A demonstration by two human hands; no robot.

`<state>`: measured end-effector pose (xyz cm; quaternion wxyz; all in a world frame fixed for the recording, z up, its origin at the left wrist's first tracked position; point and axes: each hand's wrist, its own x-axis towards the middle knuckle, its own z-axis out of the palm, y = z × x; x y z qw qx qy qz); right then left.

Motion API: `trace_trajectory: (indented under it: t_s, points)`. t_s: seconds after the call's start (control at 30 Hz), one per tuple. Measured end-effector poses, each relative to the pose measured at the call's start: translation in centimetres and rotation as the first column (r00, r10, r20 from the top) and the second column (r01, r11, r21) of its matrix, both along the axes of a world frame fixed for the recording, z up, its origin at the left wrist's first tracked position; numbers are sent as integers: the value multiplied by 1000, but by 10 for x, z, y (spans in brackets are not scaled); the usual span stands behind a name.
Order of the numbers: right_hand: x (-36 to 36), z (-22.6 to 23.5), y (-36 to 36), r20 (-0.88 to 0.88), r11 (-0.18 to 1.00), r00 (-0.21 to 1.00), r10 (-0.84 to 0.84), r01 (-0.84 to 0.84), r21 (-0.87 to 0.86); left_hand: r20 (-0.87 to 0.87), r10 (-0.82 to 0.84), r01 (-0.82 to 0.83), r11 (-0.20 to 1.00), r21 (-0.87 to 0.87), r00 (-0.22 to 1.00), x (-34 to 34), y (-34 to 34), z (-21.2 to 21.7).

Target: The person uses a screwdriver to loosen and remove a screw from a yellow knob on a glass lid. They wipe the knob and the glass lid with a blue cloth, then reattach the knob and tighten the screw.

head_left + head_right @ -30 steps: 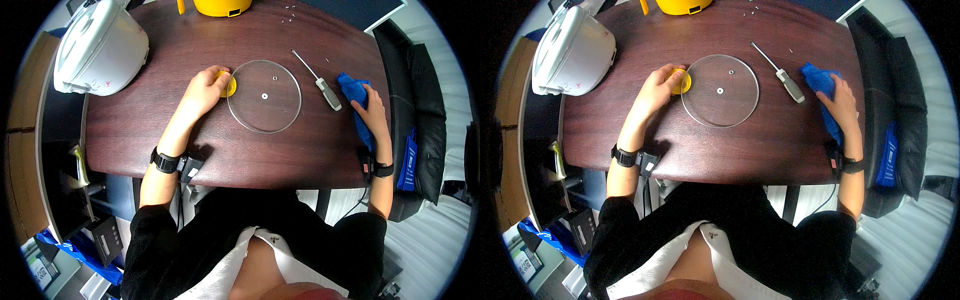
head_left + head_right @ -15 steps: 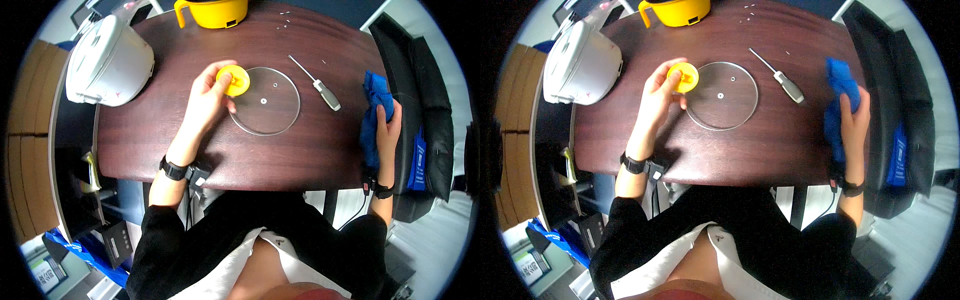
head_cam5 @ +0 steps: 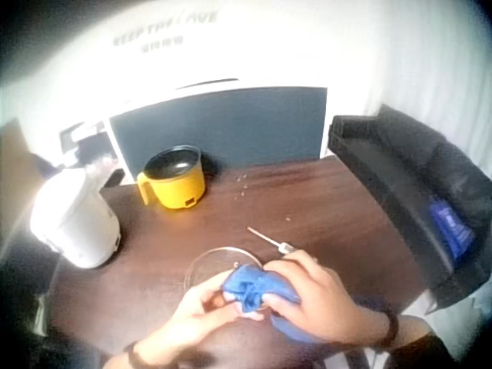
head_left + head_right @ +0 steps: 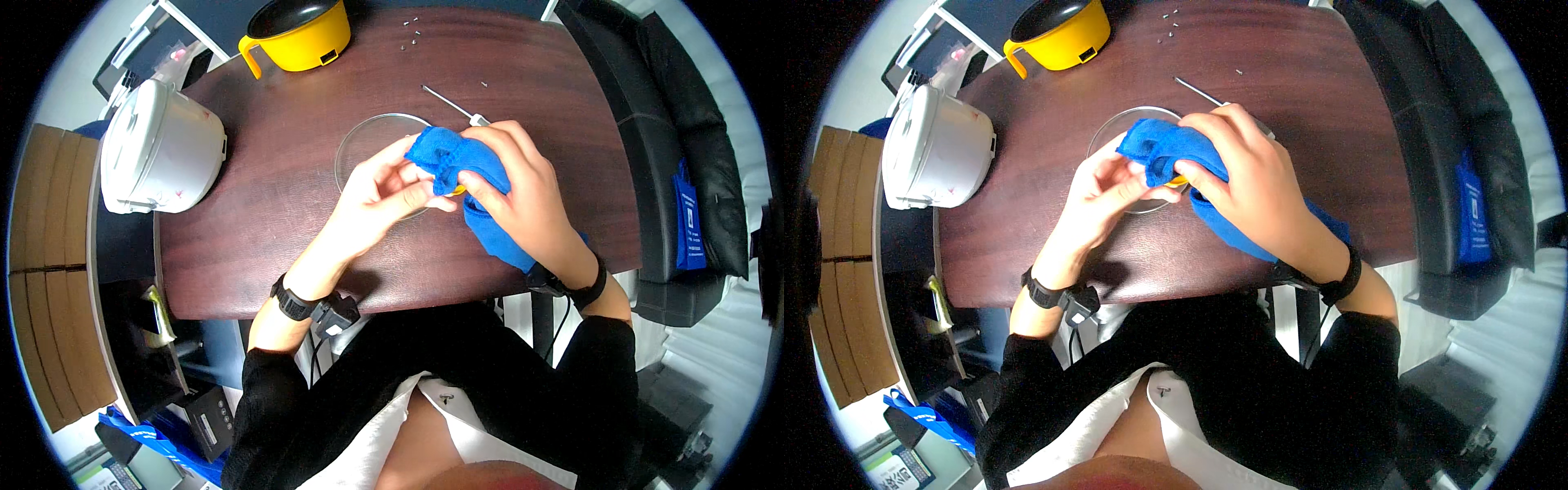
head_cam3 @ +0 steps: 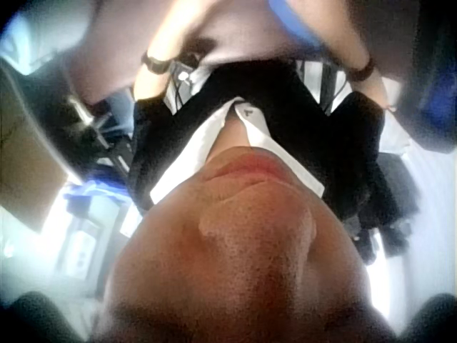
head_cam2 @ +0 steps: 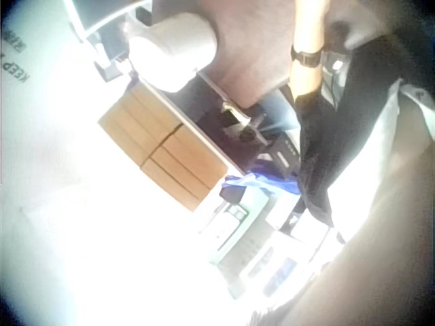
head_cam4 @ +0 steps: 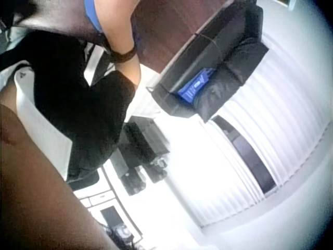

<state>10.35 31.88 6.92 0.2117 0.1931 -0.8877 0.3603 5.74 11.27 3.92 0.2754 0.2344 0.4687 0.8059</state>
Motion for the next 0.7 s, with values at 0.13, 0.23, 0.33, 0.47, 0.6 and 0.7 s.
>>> trace_trajectory:
  t_s: [0.13, 0.23, 0.33, 0.47, 0.6, 0.7]
  points:
    - [-2, -6, -8, 15, 991, 1000, -2, 4, -133, -206, -52, 21, 988, -153, 977, -6, -5, -7]
    - [-4, -5, -18, -32, 976, 999, -3, -4, -219, -296, 3, -48, 988, -146, 955, -6, -2, -9]
    - [-11, 1, -25, -146, 989, 989, 27, -48, -143, -303, 128, -169, 979, -112, 944, 5, 7, -4]
    - [-15, 3, -34, -171, 1000, 985, 0, 5, 28, -210, 193, -209, 976, -58, 959, 1, 8, -10]
    - [-30, 1, -45, -90, 992, 988, 124, -125, -10, -79, 329, -326, 944, 43, 941, -11, 7, -14]
    - [-30, -3, -63, -63, 982, 980, 186, -185, 31, -134, 481, -488, 873, -22, 867, -21, 0, -14]
